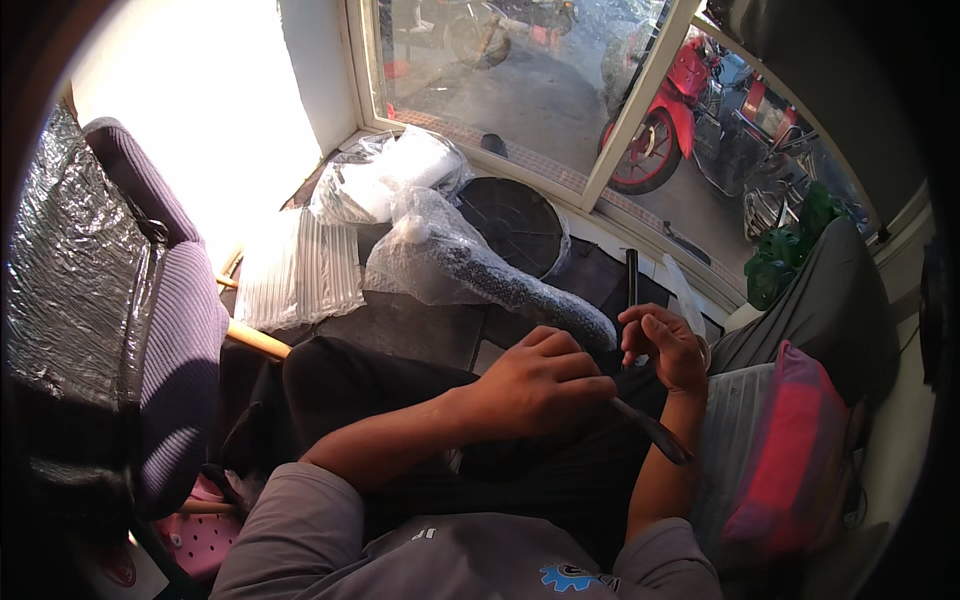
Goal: The person sits on the floor and unpacks a cardboard box containing various items. They remove bubble wrap, a black cylindrical tube, a motor component, and a circular fan blade, placing them on the floor.
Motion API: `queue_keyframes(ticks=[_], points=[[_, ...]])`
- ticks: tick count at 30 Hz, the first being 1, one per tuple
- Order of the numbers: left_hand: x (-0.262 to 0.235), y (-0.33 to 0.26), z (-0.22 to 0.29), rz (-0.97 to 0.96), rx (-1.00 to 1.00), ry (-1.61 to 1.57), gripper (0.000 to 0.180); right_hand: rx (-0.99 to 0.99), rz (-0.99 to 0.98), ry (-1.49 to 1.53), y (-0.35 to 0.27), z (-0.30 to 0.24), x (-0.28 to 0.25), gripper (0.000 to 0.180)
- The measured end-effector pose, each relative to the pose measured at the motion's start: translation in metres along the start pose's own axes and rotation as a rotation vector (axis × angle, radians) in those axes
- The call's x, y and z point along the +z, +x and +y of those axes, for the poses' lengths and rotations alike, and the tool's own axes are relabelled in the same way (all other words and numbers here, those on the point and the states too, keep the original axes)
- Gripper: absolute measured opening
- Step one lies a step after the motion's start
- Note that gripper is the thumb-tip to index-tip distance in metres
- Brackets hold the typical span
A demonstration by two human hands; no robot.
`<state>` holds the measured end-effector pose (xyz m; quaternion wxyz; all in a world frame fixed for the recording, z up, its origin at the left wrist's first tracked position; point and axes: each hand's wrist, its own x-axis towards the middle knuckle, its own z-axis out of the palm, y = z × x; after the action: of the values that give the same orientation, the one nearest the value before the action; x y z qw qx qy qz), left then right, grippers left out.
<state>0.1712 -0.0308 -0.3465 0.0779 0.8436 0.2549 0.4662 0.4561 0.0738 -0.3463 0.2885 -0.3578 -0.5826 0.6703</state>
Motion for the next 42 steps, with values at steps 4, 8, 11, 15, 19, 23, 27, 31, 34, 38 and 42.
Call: queue_keyframes(ticks=[4,8,11,15,19,23,27,31,34,38,42], points=[[-0.006,-0.061,-0.039,-0.11,-0.148,0.203,0.037,0.106,-0.196,-0.309,-0.054,0.013,0.022,0.029],[0.0,-0.078,-0.056,-0.165,-0.161,0.258,0.037,0.102,-0.111,-0.599,-0.049,0.031,0.046,0.031],[0.004,-0.072,-0.068,-0.139,-0.129,0.327,0.032,0.157,-0.121,-0.649,-0.034,0.031,0.044,0.045],[0.014,-0.055,-0.092,-0.208,-0.032,0.317,0.036,0.287,-0.347,-0.661,-0.01,0.038,0.026,0.065],[0.028,-0.039,-0.134,-0.225,-0.033,0.228,0.044,0.335,-0.31,-0.274,0.007,0.058,0.009,0.067],[0.044,-0.033,-0.197,-0.21,-0.36,0.166,0.079,0.402,-0.06,-0.173,0.011,0.068,-0.007,0.061],[0.073,-0.041,-0.252,-0.677,-0.536,0.517,0.101,0.235,0.221,0.001,0.012,0.072,-0.015,0.053],[0.082,-0.045,-0.281,-0.984,-0.564,0.592,0.1,0.098,0.282,0.097,0.01,0.08,-0.017,0.056],[0.053,-0.038,-0.286,-0.947,-0.58,0.535,0.098,0.099,0.284,0.107,0.005,0.086,-0.022,0.057],[-0.016,-0.023,-0.287,-0.96,-0.768,0.141,0.103,-0.053,0.265,0.273,0.004,0.088,-0.036,0.06],[-0.055,-0.026,-0.284,-1.062,-0.938,-0.168,0.099,-0.274,0.585,-0.091,0.019,0.075,-0.059,0.071]])
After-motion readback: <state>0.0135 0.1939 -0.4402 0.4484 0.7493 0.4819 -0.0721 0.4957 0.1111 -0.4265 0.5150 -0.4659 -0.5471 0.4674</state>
